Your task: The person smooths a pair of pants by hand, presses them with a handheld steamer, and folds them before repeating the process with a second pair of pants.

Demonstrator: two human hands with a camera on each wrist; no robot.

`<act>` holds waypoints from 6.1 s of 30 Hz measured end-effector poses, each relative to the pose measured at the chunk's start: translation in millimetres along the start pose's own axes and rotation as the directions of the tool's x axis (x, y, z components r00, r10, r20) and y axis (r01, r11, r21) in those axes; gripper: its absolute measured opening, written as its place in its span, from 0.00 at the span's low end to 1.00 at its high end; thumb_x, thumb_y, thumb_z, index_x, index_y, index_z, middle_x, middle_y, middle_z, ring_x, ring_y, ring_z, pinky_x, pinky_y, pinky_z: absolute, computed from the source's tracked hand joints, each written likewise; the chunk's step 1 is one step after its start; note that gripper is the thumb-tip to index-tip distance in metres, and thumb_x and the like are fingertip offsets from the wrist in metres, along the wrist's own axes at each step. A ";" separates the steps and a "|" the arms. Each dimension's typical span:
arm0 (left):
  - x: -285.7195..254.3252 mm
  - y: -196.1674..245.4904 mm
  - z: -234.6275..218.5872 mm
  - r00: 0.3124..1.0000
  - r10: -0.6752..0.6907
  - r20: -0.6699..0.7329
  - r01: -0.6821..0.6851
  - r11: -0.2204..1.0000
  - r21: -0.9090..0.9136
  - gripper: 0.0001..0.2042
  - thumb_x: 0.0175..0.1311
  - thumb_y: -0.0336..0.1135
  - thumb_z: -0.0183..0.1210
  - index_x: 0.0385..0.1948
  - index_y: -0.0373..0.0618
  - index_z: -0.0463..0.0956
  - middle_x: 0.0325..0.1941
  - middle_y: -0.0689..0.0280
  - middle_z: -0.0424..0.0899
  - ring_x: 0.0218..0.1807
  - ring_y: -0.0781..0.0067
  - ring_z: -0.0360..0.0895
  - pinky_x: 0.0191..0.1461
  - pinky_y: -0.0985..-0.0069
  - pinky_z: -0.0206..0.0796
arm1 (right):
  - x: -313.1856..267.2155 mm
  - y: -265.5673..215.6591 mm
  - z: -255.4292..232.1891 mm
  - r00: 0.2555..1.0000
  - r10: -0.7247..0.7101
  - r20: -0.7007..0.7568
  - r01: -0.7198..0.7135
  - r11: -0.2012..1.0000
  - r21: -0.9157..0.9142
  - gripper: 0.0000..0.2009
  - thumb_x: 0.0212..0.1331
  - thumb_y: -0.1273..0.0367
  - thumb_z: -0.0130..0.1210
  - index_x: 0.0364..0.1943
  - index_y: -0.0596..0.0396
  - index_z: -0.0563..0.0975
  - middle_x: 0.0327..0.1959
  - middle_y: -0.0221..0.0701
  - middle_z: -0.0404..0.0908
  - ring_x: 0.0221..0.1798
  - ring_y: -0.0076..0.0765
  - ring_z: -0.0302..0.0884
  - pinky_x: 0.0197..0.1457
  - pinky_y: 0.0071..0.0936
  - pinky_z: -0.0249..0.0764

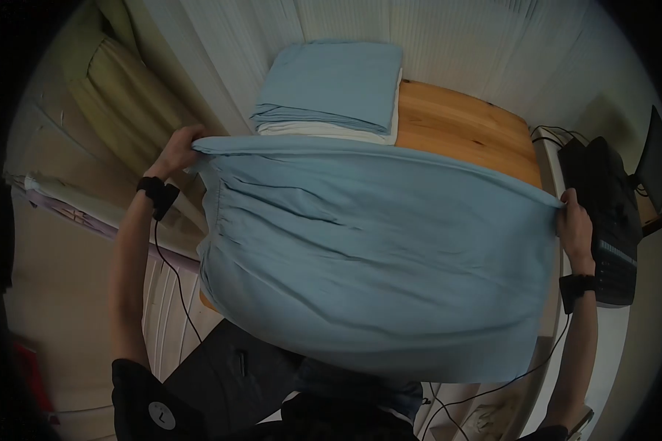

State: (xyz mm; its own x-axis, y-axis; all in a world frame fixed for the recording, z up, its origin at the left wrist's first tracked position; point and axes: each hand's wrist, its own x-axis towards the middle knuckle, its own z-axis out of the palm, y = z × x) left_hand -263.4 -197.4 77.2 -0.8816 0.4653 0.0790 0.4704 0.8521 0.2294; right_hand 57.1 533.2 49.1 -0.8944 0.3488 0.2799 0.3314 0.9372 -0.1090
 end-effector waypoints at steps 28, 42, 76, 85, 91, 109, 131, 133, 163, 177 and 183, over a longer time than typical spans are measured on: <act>-300.5 -46.8 173.4 0.894 -0.055 0.445 0.440 -0.086 -0.894 0.31 0.69 0.48 0.54 0.69 0.43 0.60 0.70 0.59 0.71 0.68 0.52 0.70 0.66 0.55 0.65 | -371.4 -39.0 10.8 0.719 0.689 0.093 -0.614 0.566 0.551 0.29 0.51 0.80 0.52 0.63 0.59 0.74 0.36 0.36 0.77 0.35 0.34 0.76 0.39 0.29 0.74; -244.6 -33.0 127.7 0.778 -0.235 0.582 0.428 -0.479 -0.766 0.30 0.75 0.51 0.51 0.73 0.46 0.59 0.77 0.62 0.63 0.76 0.58 0.60 0.78 0.58 0.51 | -391.6 -51.4 20.1 0.359 0.821 0.443 -0.606 -0.156 0.780 0.41 0.60 0.37 0.53 0.66 0.55 0.70 0.67 0.39 0.69 0.69 0.46 0.67 0.66 0.45 0.66; -111.5 0.3 -136.8 0.969 -0.235 0.071 0.026 -0.186 -0.982 0.17 0.76 0.35 0.51 0.62 0.41 0.73 0.62 0.63 0.79 0.63 0.70 0.76 0.69 0.72 0.65 | -268.9 -49.1 -19.8 0.576 0.608 0.546 -0.189 -0.551 0.813 0.08 0.66 0.67 0.53 0.44 0.54 0.75 0.46 0.31 0.78 0.52 0.33 0.76 0.64 0.39 0.71; -26.2 -116.9 -194.7 0.947 -0.308 -0.087 -0.204 -0.372 -0.906 0.16 0.76 0.33 0.51 0.60 0.40 0.73 0.59 0.61 0.80 0.62 0.72 0.76 0.67 0.75 0.68 | -123.1 -19.7 -88.0 0.747 0.640 0.180 0.319 -0.583 0.747 0.08 0.64 0.70 0.52 0.42 0.59 0.72 0.49 0.36 0.76 0.57 0.40 0.73 0.68 0.40 0.68; -105.9 20.1 -91.8 0.827 -0.561 -0.010 -0.214 -0.300 -0.929 0.21 0.76 0.42 0.52 0.64 0.41 0.70 0.68 0.60 0.74 0.68 0.59 0.71 0.72 0.61 0.64 | -180.1 -58.3 -53.6 0.731 0.642 0.231 0.176 -0.505 0.845 0.12 0.65 0.69 0.51 0.49 0.60 0.72 0.51 0.35 0.78 0.58 0.33 0.76 0.65 0.34 0.71; -194.2 -152.6 106.8 0.827 -0.488 0.281 0.115 -0.342 -0.933 0.24 0.76 0.47 0.49 0.65 0.42 0.70 0.67 0.61 0.76 0.67 0.62 0.72 0.71 0.68 0.64 | -210.4 -55.6 -5.0 0.990 -0.003 -0.140 0.014 0.997 0.079 0.11 0.54 0.75 0.60 0.42 0.54 0.81 0.45 0.36 0.82 0.48 0.43 0.81 0.49 0.36 0.79; -217.9 -105.4 69.7 0.682 -0.597 0.424 0.105 -0.493 -0.864 0.26 0.73 0.49 0.55 0.66 0.42 0.69 0.69 0.59 0.73 0.70 0.56 0.70 0.74 0.60 0.61 | -265.4 -22.5 -50.0 0.932 -0.011 -0.363 -0.033 0.993 -0.115 0.09 0.55 0.78 0.61 0.39 0.52 0.86 0.41 0.29 0.85 0.42 0.37 0.81 0.41 0.32 0.80; -221.2 -117.8 79.0 0.672 -0.597 0.438 0.129 -0.488 -0.863 0.27 0.73 0.48 0.54 0.67 0.42 0.68 0.70 0.59 0.72 0.70 0.57 0.69 0.74 0.60 0.61 | -283.7 -15.9 -23.7 0.946 0.029 -0.322 -0.056 0.996 -0.075 0.10 0.54 0.79 0.59 0.39 0.52 0.84 0.42 0.29 0.85 0.43 0.37 0.81 0.41 0.33 0.80; -264.0 -161.4 86.3 0.639 -0.564 0.523 0.165 -0.563 -0.810 0.31 0.73 0.53 0.50 0.71 0.43 0.63 0.74 0.60 0.67 0.73 0.55 0.65 0.75 0.57 0.58 | -274.6 1.8 5.1 0.963 0.199 -0.181 -0.203 0.979 0.000 0.20 0.53 0.82 0.53 0.51 0.54 0.83 0.46 0.40 0.84 0.45 0.49 0.83 0.45 0.40 0.81; -266.8 -168.8 91.0 0.700 -0.537 0.471 0.165 -0.520 -0.838 0.31 0.74 0.54 0.48 0.71 0.44 0.62 0.74 0.61 0.68 0.74 0.55 0.64 0.75 0.56 0.58 | -253.1 3.4 28.9 0.839 0.537 0.088 -0.478 0.649 0.592 0.20 0.63 0.58 0.60 0.47 0.64 0.78 0.35 0.33 0.79 0.36 0.25 0.72 0.41 0.25 0.71; -260.2 -137.1 82.2 0.682 -0.604 0.413 0.187 -0.402 -0.896 0.30 0.75 0.54 0.46 0.71 0.44 0.63 0.73 0.61 0.68 0.73 0.56 0.65 0.75 0.57 0.58 | -235.7 -16.0 0.5 0.851 0.513 0.112 -0.484 0.685 0.544 0.17 0.63 0.59 0.63 0.41 0.60 0.75 0.32 0.30 0.79 0.35 0.22 0.72 0.38 0.22 0.71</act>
State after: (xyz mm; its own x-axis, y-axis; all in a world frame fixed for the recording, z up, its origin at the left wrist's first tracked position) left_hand -95.3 -415.6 -54.5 -0.8689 -0.0982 -0.4852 -0.3894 -0.4698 0.7922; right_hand 262.5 436.0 -15.6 -0.6251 0.7769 0.0751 0.4968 0.4702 -0.7294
